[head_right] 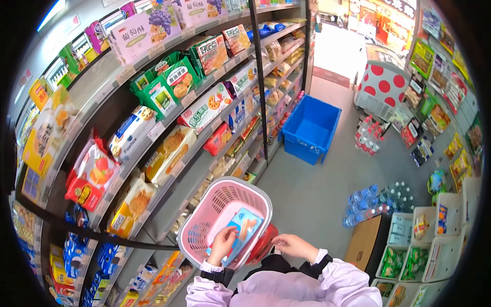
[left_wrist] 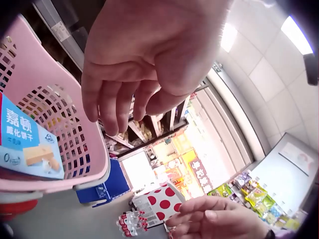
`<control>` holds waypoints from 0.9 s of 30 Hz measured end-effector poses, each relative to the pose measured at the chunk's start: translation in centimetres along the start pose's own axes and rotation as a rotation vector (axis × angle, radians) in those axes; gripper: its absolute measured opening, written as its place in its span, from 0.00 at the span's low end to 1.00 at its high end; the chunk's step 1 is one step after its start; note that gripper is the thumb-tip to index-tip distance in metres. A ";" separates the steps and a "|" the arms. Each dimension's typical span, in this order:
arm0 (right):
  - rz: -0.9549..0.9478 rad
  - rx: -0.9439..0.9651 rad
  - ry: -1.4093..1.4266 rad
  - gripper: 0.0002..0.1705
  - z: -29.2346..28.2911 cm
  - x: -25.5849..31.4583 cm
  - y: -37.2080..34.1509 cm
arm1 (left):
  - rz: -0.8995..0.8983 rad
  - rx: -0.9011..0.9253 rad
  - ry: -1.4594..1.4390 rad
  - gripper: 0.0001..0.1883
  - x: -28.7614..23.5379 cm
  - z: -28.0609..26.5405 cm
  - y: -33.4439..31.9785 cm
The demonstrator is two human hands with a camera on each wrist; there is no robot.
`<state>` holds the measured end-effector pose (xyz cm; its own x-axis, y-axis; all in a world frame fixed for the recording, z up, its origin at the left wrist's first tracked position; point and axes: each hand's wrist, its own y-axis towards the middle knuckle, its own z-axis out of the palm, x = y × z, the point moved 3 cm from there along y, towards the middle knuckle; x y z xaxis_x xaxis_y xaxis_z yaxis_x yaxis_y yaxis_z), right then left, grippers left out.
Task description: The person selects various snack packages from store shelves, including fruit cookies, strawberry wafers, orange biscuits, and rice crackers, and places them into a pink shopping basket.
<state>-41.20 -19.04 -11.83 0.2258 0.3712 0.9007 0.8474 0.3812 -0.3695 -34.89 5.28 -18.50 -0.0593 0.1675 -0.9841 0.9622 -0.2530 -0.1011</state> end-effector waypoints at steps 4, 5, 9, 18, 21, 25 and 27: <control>0.004 0.080 -0.005 0.18 -5.0 1.1 7.4 | -0.053 -0.075 0.036 0.15 -1.0 -1.6 6.7; -0.044 0.063 -0.007 0.19 -6.1 0.8 9.8 | -0.062 -0.114 -0.015 0.15 -1.0 -2.1 8.7; -0.196 -0.084 0.014 0.22 -10.8 2.4 21.0 | 0.023 -0.330 -0.033 0.19 0.4 -5.6 17.9; -0.272 -0.322 0.201 0.33 -15.9 4.5 43.4 | -0.104 -0.616 -0.083 0.27 2.5 -9.7 31.0; -0.363 -0.167 0.135 0.38 -16.5 5.3 46.4 | -0.132 -0.662 0.062 0.25 1.4 -9.2 33.0; -0.500 -0.175 -0.035 0.37 -16.1 4.0 49.5 | -0.067 -0.740 0.134 0.20 4.9 -9.1 35.5; -0.496 -0.226 -0.116 0.37 -16.0 4.8 48.3 | 0.013 -0.766 0.124 0.16 4.6 -8.9 35.1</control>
<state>8.50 -12.41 -21.67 -0.2697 0.2889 0.9186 0.9236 0.3475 0.1619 1.02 5.64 -25.32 -0.0605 0.2859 -0.9564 0.8808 0.4661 0.0836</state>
